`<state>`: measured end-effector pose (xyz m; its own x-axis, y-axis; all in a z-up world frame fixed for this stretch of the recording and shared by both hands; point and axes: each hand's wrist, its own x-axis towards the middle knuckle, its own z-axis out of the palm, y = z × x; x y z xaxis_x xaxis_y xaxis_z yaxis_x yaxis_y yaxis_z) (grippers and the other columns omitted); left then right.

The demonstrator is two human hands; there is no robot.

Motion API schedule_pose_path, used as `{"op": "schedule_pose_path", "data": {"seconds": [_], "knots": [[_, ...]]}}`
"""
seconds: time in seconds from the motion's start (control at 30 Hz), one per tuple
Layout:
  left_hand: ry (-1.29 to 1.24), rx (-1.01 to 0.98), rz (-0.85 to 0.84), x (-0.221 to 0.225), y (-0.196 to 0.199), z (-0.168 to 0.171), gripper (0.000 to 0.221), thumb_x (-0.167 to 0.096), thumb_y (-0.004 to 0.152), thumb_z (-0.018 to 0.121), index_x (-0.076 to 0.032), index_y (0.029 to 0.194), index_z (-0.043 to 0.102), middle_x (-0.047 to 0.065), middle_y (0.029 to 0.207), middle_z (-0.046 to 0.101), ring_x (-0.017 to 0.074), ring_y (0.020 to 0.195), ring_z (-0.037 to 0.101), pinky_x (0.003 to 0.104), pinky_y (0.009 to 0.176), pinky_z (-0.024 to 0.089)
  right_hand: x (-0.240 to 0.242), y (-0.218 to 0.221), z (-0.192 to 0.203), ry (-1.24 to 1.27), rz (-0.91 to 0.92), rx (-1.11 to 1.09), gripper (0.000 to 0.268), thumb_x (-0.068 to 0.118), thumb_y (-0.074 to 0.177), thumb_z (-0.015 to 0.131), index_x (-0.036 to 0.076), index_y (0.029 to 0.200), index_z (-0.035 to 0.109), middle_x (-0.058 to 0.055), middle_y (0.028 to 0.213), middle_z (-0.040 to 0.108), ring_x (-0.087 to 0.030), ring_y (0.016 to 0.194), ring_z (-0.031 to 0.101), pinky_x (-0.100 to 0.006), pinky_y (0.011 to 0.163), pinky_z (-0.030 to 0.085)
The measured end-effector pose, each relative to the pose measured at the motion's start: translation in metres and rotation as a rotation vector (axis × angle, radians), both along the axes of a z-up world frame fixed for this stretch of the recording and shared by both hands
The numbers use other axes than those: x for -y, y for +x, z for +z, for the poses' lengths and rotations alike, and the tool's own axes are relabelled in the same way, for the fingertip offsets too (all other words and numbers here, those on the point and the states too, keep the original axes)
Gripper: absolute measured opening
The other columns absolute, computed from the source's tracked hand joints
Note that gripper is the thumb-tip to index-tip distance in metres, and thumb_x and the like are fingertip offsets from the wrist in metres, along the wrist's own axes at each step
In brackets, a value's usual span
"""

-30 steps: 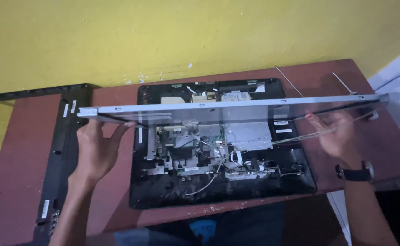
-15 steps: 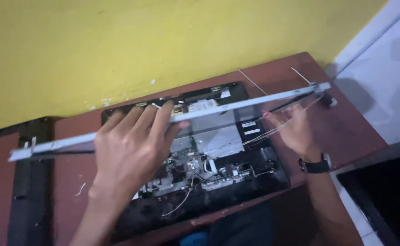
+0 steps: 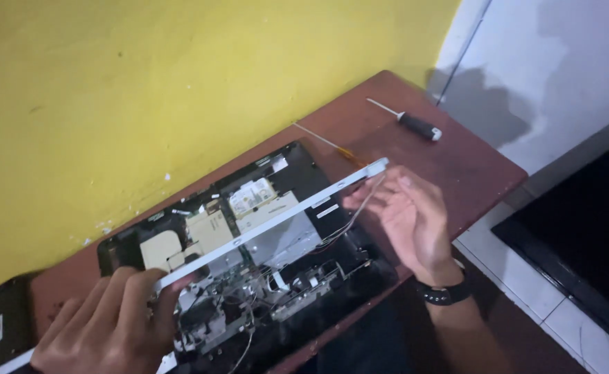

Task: Disassembling a laptop or monitor by removing screws and disconnecting internal components

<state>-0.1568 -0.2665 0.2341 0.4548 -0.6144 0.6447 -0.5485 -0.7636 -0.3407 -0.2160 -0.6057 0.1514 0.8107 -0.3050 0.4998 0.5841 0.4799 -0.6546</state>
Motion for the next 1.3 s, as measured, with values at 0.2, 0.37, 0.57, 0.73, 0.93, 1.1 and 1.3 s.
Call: {"op": "schedule_pose_path", "data": {"seconds": [0.2, 0.37, 0.57, 0.73, 0.93, 1.1, 1.3], "knots": [[-0.036, -0.01, 0.021, -0.004, 0.004, -0.011, 0.038, -0.05, 0.108, 0.07, -0.02, 0.085, 0.063, -0.003, 0.077, 0.064, 0.02, 0.066, 0.061, 0.033, 0.061, 0.045, -0.009, -0.004, 0.013, 0.223, 0.063, -0.051, 0.021, 0.01, 0.108, 0.051, -0.002, 0.101, 0.067, -0.014, 0.099, 0.07, -0.026, 0.068, 0.07, -0.042, 0.054, 0.065], [-0.026, -0.044, 0.033, -0.003, 0.0, -0.008, 0.032, -0.046, 0.109, 0.068, -0.021, 0.089, 0.063, -0.004, 0.078, 0.062, 0.022, 0.067, 0.06, 0.033, 0.063, 0.045, -0.015, -0.003, 0.01, 0.36, 0.01, -0.102, 0.019, 0.003, 0.103, 0.056, -0.002, 0.094, 0.071, -0.013, 0.093, 0.072, -0.026, 0.068, 0.072, -0.039, 0.051, 0.064], [-0.031, -0.131, 0.064, -0.001, -0.004, -0.005, 0.029, -0.043, 0.107, 0.069, -0.021, 0.089, 0.063, -0.005, 0.077, 0.062, 0.0206, 0.067, 0.06, 0.033, 0.063, 0.046, -0.021, -0.001, 0.008, 0.391, -0.12, -0.169, 0.014, 0.006, 0.1, 0.062, 0.001, 0.094, 0.073, -0.012, 0.09, 0.075, -0.02, 0.076, 0.073, -0.031, 0.065, 0.064], [-0.07, -0.129, 0.024, 0.002, -0.003, -0.002, 0.027, -0.038, 0.108, 0.069, -0.018, 0.091, 0.063, -0.003, 0.077, 0.061, 0.0225, 0.069, 0.061, 0.035, 0.063, 0.045, -0.023, 0.001, 0.006, 0.429, -0.193, -0.266, 0.011, 0.007, 0.096, 0.065, 0.005, 0.088, 0.071, -0.008, 0.083, 0.072, -0.019, 0.075, 0.068, -0.029, 0.061, 0.057], [-0.058, 0.01, -0.047, 0.003, 0.008, -0.001, 0.034, -0.041, 0.111, 0.067, -0.017, 0.087, 0.063, -0.002, 0.074, 0.06, 0.0209, 0.063, 0.057, 0.033, 0.061, 0.044, -0.034, -0.002, 0.006, 0.309, -0.13, -0.208, 0.016, 0.009, 0.097, 0.061, 0.0, 0.086, 0.068, -0.016, 0.077, 0.071, -0.022, 0.052, 0.068, -0.033, 0.041, 0.06], [0.021, 0.015, -0.063, -0.004, 0.019, 0.006, 0.031, -0.043, 0.11, 0.067, -0.022, 0.088, 0.062, -0.001, 0.075, 0.059, 0.0253, 0.065, 0.062, 0.037, 0.064, 0.049, -0.05, -0.007, -0.014, -0.322, -0.116, -0.174, 0.019, 0.006, 0.091, 0.067, -0.001, 0.073, 0.066, -0.015, 0.068, 0.068, -0.023, 0.064, 0.069, -0.036, 0.072, 0.064], [-0.197, -0.158, -0.33, -0.008, 0.038, 0.017, 0.019, -0.024, 0.103, 0.072, -0.009, 0.109, 0.064, 0.004, 0.094, 0.074, 0.0217, 0.068, 0.067, 0.036, 0.059, 0.047, -0.072, -0.006, 0.003, -1.225, 0.038, -0.07, 0.009, 0.014, 0.088, 0.076, 0.005, 0.087, 0.076, -0.005, 0.095, 0.073, -0.02, 0.089, 0.072, -0.032, 0.081, 0.054]]}}
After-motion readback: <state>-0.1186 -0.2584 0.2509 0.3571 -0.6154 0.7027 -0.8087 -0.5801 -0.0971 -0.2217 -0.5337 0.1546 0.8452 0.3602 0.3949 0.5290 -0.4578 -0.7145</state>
